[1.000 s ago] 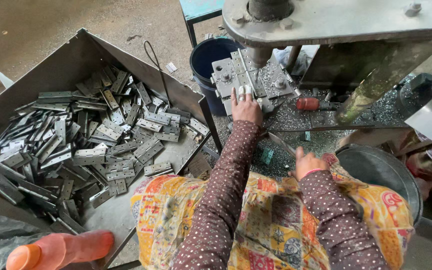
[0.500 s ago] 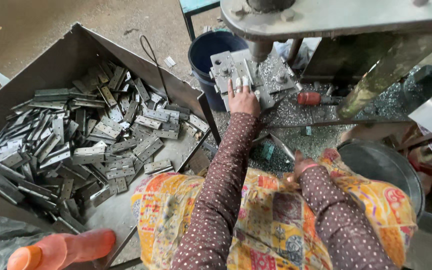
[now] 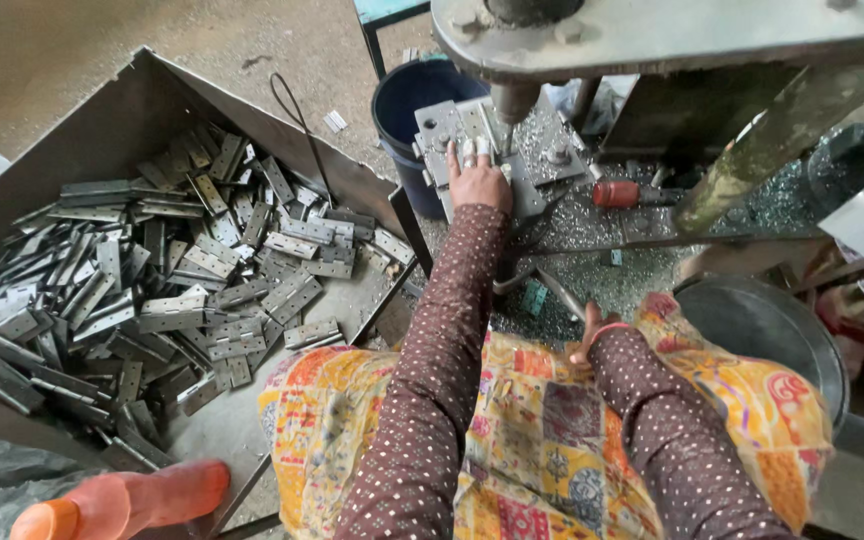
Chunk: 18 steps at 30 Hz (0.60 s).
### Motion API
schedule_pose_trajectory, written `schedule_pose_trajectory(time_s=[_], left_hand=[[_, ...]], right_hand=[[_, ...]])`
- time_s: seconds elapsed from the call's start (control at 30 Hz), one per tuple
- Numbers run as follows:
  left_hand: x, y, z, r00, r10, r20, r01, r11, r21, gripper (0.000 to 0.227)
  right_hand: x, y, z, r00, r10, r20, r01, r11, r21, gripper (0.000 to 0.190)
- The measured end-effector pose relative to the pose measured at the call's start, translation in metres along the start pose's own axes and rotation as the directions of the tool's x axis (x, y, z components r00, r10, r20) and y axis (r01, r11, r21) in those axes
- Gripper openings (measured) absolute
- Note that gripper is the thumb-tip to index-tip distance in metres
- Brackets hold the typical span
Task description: The person sits on the floor and repeatedly picks up metal brackets from a bin, places them into a manual punching machine, and operates the lever to process them. The processed brackets are returned to the bin after each cycle.
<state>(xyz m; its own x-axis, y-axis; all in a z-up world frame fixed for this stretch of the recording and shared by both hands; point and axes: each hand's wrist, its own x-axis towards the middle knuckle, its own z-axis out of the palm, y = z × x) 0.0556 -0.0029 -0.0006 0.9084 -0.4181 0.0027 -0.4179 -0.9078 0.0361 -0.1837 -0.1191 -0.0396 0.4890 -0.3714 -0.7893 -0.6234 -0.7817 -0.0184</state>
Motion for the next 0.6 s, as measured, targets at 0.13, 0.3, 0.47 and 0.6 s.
schedule_pose_trajectory(time_s=[0.13, 0.3, 0.47, 0.6], left_hand=[[0.009, -0.005, -0.019, 1.0, 0.012, 0.001, -0.012, 0.999, 0.031, 0.034], [-0.028, 0.005, -0.027, 0.994, 0.071, 0.081, -0.074, 0.996, 0.041, 0.033], [-0.105, 0.038, -0.013, 0.993, 0.109, 0.056, -0.115, 0.984, 0.138, 0.032], [-0.115, 0.032, 0.0, 0.937, 0.047, -0.345, 0.011, 0.986, 0.165, 0.043]], right_hand=[[-0.007, 0.013, -0.012, 0.941, -0.214, -0.263, 0.155, 0.962, -0.225, 0.066], [-0.015, 0.016, -0.019, 0.479, -0.351, -0.804, 0.277, 0.93, -0.241, 0.042], [-0.006, 0.012, -0.019, 0.329, -0.34, -0.881, 0.357, 0.909, -0.217, 0.042], [0.002, 0.016, -0.008, 0.24, -0.322, -0.916, 0.341, 0.911, -0.231, 0.034]])
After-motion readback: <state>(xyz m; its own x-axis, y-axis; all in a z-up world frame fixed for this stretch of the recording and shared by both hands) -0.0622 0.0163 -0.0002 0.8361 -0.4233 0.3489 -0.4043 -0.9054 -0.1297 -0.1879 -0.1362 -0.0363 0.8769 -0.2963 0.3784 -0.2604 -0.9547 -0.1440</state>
